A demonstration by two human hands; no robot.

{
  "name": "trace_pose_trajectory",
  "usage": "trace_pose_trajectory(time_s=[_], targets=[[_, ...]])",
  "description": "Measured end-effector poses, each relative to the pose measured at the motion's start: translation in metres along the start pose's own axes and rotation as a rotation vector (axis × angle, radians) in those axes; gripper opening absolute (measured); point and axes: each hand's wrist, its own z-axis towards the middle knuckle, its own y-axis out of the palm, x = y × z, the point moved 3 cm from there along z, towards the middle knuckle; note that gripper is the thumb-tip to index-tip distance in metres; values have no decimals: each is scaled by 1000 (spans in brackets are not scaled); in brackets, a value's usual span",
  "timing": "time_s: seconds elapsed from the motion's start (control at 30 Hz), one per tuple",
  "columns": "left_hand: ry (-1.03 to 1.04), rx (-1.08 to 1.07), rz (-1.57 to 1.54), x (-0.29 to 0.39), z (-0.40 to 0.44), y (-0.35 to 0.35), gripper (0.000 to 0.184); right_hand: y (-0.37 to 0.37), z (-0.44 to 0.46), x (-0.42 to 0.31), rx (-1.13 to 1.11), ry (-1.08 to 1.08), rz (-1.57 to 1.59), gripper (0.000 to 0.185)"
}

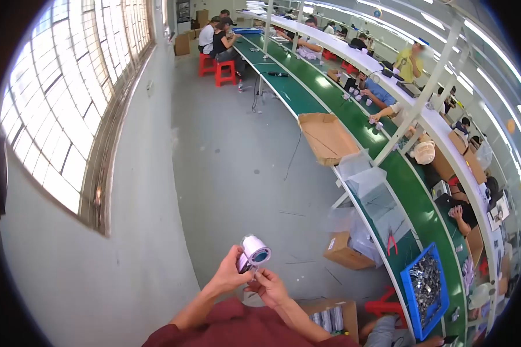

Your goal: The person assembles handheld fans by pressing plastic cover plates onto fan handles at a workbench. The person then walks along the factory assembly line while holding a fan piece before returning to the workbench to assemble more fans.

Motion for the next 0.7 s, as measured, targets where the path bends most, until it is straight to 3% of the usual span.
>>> trace_pose_trajectory(time_s=[0.1,0.23,0.33,0.57,0.7], targets=[[-25,-32,-18,-27,59,-24,58,-3,63,-12,-37,-16,2,11],[-43,26,80,-50,149,-78,62,4,179,-41,-41,160,44,16],[-66,94,72,-48,227,-124,63,24,270,-81,-168,238,58,18],[-202,361,-75,-31,346,-222,57,95,441,-156,-306,323,-178,19],[-261,375,-47,-58,417,-275,57,118,534,-182,-337,345,-309,22]])
